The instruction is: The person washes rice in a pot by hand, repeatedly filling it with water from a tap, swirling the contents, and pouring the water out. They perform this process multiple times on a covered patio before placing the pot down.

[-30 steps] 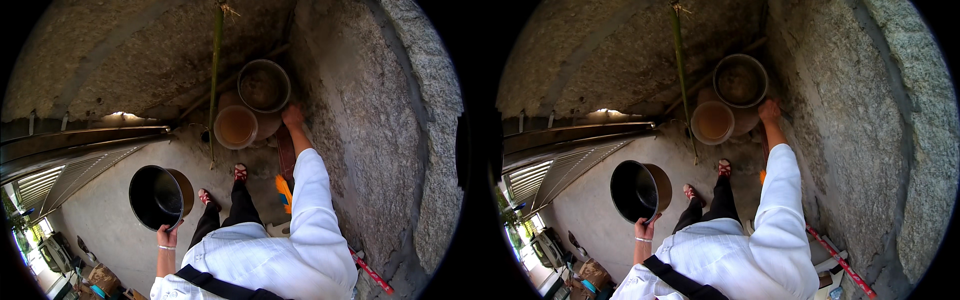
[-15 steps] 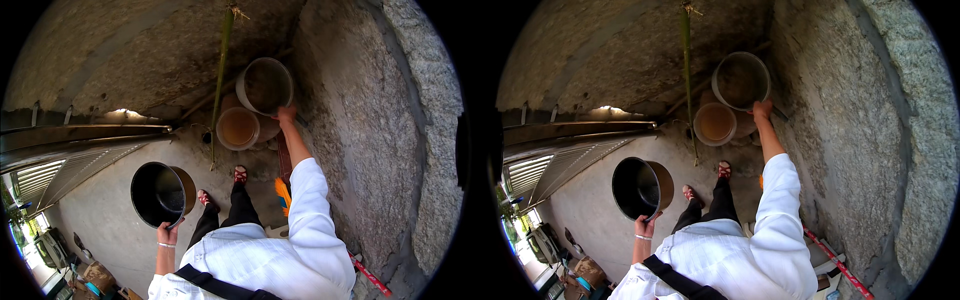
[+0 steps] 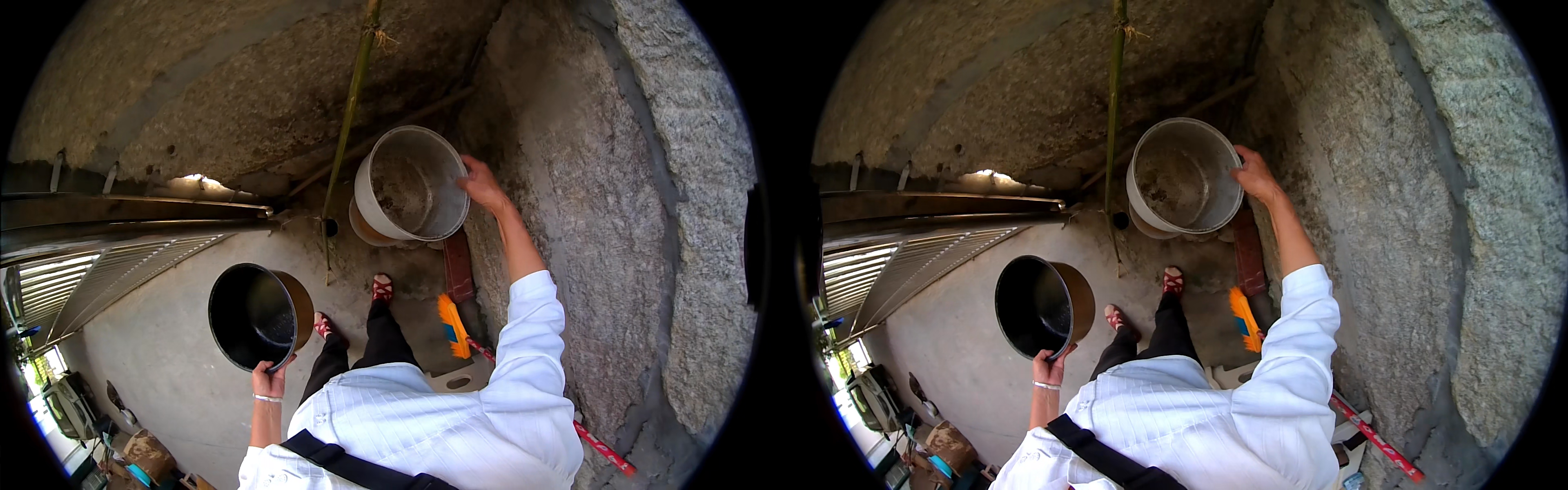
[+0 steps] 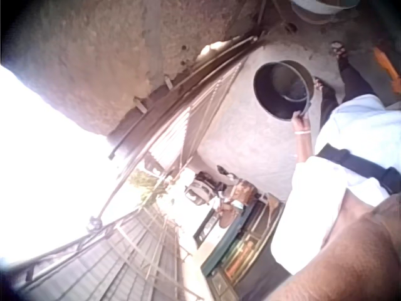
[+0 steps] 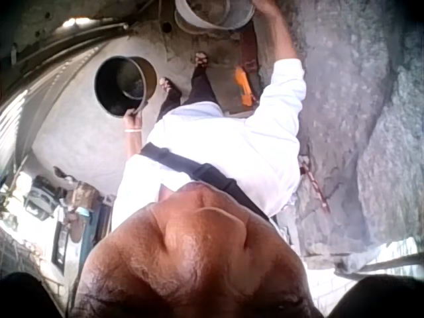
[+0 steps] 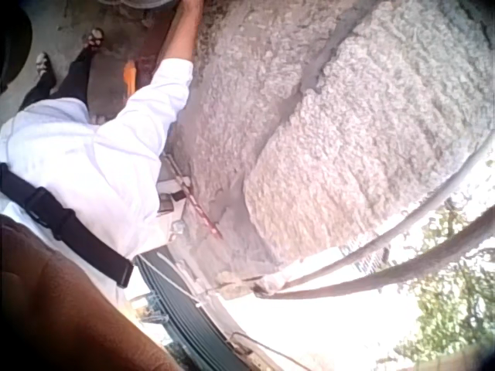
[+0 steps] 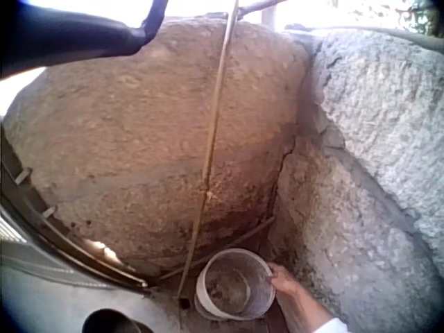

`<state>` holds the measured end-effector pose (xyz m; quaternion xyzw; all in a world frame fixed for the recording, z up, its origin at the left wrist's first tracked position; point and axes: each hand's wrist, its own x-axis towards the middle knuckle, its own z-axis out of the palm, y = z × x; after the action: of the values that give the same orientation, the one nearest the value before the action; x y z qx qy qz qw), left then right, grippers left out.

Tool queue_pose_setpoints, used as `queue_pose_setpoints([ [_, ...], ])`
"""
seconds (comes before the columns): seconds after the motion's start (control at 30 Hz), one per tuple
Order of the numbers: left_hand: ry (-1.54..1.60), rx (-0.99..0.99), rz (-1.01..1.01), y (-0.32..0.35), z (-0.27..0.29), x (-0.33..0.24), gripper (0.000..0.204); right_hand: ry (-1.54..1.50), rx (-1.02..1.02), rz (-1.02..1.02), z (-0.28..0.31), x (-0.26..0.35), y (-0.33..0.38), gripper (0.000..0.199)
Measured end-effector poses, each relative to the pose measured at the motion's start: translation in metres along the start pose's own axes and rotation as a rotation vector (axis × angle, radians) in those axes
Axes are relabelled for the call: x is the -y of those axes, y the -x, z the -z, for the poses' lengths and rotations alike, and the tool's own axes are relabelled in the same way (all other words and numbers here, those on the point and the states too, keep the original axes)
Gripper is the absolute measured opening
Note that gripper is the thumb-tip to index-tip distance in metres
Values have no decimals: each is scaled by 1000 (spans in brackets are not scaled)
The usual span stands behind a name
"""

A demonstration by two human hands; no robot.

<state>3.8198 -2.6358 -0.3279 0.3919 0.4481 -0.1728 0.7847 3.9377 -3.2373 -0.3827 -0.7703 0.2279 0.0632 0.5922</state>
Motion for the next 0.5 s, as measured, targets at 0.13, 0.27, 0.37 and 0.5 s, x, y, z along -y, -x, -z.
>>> queue_pose_setpoints([
  [0.13, 35, -4, 33, -4, 4, 0, 46, 310, 138, 160, 17, 26, -4, 46],
  [0.27, 65, -23, 40, -3, 3, 1, 47, 838, 146, 253, 24, 55, -9, 51],
  [0.37, 23, -1, 21, -2, -1, 2, 44, 1160, 186, 324, 31, 53, -23, 58],
  [0.5, 2, 1, -2, 1, -1, 5, 44, 1398, 261, 229, 24, 64, -36, 62],
])
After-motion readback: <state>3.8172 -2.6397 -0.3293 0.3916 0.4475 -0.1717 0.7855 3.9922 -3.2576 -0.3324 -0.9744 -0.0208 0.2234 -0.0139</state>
